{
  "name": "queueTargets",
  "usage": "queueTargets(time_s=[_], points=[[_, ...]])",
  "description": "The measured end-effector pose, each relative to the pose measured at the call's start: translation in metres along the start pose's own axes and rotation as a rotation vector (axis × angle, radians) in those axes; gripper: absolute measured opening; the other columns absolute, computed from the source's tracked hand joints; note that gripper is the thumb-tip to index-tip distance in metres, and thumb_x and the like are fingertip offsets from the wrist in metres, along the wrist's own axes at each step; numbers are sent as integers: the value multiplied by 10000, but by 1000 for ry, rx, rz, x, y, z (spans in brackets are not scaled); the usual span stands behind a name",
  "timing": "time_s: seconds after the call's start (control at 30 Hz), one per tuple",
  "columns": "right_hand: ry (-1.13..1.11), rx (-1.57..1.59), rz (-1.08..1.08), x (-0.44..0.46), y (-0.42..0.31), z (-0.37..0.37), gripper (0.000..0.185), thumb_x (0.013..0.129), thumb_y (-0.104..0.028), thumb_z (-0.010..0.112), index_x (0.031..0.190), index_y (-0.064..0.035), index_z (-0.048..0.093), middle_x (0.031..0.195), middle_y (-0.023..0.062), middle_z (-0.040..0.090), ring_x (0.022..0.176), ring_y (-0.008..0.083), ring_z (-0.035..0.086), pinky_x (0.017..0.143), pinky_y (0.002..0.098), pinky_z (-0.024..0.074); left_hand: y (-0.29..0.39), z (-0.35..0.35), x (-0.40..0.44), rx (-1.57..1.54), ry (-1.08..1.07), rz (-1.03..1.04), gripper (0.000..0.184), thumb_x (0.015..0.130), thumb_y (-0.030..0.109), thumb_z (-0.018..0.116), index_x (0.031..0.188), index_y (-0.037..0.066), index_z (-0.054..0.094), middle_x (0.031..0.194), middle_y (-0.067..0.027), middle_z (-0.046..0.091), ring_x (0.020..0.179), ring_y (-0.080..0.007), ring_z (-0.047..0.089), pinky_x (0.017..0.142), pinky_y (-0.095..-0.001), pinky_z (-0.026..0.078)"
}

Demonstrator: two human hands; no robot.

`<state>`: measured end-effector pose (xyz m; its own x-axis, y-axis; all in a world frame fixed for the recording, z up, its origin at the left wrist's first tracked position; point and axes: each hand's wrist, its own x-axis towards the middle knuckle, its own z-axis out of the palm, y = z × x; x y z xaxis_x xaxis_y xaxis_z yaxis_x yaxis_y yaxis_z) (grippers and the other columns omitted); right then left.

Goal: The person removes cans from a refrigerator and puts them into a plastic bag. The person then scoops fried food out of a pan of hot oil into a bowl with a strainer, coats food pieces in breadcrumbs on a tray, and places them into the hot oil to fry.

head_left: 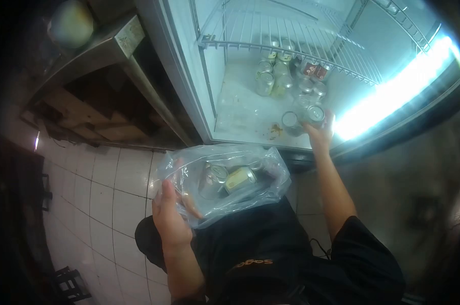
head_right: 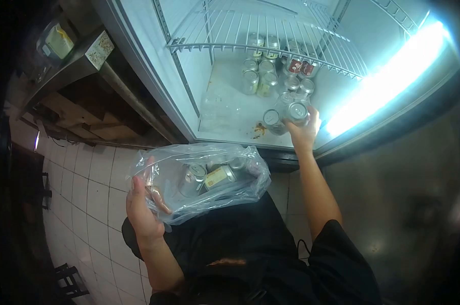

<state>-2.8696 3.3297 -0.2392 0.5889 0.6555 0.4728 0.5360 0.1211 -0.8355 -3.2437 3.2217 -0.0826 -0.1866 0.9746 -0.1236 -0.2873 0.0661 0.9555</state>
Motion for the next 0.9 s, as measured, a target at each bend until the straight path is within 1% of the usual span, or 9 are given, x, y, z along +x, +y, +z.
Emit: queueTargets(time_s=[0.03,0.2,0.27,0.4,0.47,0.6,0.73,0.83,0.9], points=[[-60,-229,49,3,-23,-6,697,564,-173,805,1170,-99,469,1081,151,497,1034,320,463,880,422,414,-1,-1,0,5,0,0,535,991,363,350,1261,-82,474,577,5,473,429,-37,363,377,-183,326],[-91,-236,-198,7,-32,-10,662,605,-112,785,1178,-70,456,1101,108,489,1026,261,486,881,405,425,1,4,0,-3,-11,15,546,988,372,349,1261,-84,475,571,16,436,441,-33,351,386,-168,282],[26,-28,-223,5,-35,-7,642,631,-51,765,1185,-34,441,1074,96,497,1012,209,501,867,368,445,2,4,0,-12,-13,7,542,987,370,354,1257,-83,478,605,3,466,452,-34,364,388,-166,293],[41,408,295,9,-2,-9,673,702,-17,747,1262,-4,374,1181,98,447,1053,196,499,867,313,468,0,3,0,-53,-1,-8,538,982,374,367,1243,-80,490,769,-52,565,496,-37,417,391,-160,328],[59,418,289,13,2,-8,698,721,-4,739,1293,-1,339,1227,101,410,1080,196,487,863,308,473,-1,-1,0,-37,-24,0,542,981,379,369,1241,-80,491,827,-70,580,507,-38,429,387,-159,337],[105,281,-62,28,-38,-10,711,713,20,732,1298,4,327,1212,131,422,1039,210,524,859,332,491,1,3,0,10,-13,14,554,980,391,369,1241,-83,489,894,-88,597,523,-41,448,387,-156,346],[-255,695,231,26,-82,-15,724,712,-6,716,1324,-15,329,1213,144,455,1075,224,524,890,362,473,-3,1,2,-8,-5,13,557,984,390,353,1246,-83,485,764,-66,582,481,-46,423,401,-156,338],[-847,968,457,-24,-124,-9,774,651,-90,744,1328,-28,374,1196,99,509,1118,228,505,930,361,435,-3,1,1,-59,-59,-18,569,986,397,337,1267,-82,465,620,-38,523,432,-56,392,410,-157,325],[-1237,567,57,-43,-154,7,745,637,-233,784,1275,-27,458,1227,128,520,1140,244,507,953,370,417,2,11,-2,-76,-11,-42,576,989,398,324,1287,-80,440,531,-20,463,398,-66,371,409,-159,318]])
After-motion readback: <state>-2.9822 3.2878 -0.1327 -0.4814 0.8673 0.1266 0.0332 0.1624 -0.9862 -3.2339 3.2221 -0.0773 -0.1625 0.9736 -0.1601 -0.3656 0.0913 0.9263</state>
